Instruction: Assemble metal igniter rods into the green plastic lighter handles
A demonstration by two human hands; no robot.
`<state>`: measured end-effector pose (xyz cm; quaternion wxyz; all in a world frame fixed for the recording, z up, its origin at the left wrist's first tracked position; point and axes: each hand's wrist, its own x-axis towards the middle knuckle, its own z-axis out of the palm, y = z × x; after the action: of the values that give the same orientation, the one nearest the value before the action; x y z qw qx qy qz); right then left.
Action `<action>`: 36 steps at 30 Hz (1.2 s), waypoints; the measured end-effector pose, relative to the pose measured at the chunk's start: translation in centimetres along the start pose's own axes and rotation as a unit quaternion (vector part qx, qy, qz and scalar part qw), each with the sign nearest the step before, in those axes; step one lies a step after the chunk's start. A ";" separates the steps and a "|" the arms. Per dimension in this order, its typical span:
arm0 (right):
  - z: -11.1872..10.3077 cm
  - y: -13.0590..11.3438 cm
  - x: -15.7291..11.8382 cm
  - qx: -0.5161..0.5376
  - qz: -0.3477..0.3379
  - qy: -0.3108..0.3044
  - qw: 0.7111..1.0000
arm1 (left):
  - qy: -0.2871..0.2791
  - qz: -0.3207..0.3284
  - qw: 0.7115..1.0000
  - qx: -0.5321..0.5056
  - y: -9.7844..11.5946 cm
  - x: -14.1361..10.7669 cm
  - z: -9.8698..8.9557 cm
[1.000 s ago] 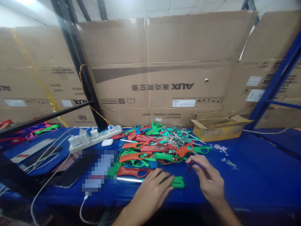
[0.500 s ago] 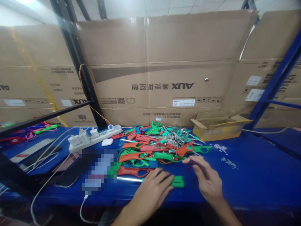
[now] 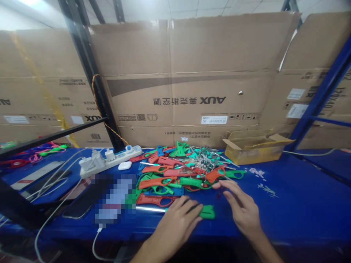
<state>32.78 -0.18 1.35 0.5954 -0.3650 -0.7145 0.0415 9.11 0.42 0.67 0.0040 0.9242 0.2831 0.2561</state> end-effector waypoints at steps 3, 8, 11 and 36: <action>-0.4 -0.1 0.3 0.026 0.023 -0.010 0.999 | -0.004 0.000 1.000 0.002 -0.1 0.0 0.1; -1.0 0.0 0.9 0.006 0.005 -0.015 1.000 | -0.015 -0.005 1.000 0.000 -0.1 -0.1 0.2; -1.2 -0.3 1.3 -0.011 -0.014 -0.048 0.999 | -0.013 0.000 1.000 0.000 -0.1 -0.1 0.2; -1.3 -1.5 2.2 0.046 0.056 -0.154 0.985 | -0.013 0.006 1.000 0.010 0.0 0.1 0.2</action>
<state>33.16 -0.55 4.28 0.4914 -0.3657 -0.7734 0.1633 9.21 0.52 0.56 -0.0027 0.9292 0.2799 0.2414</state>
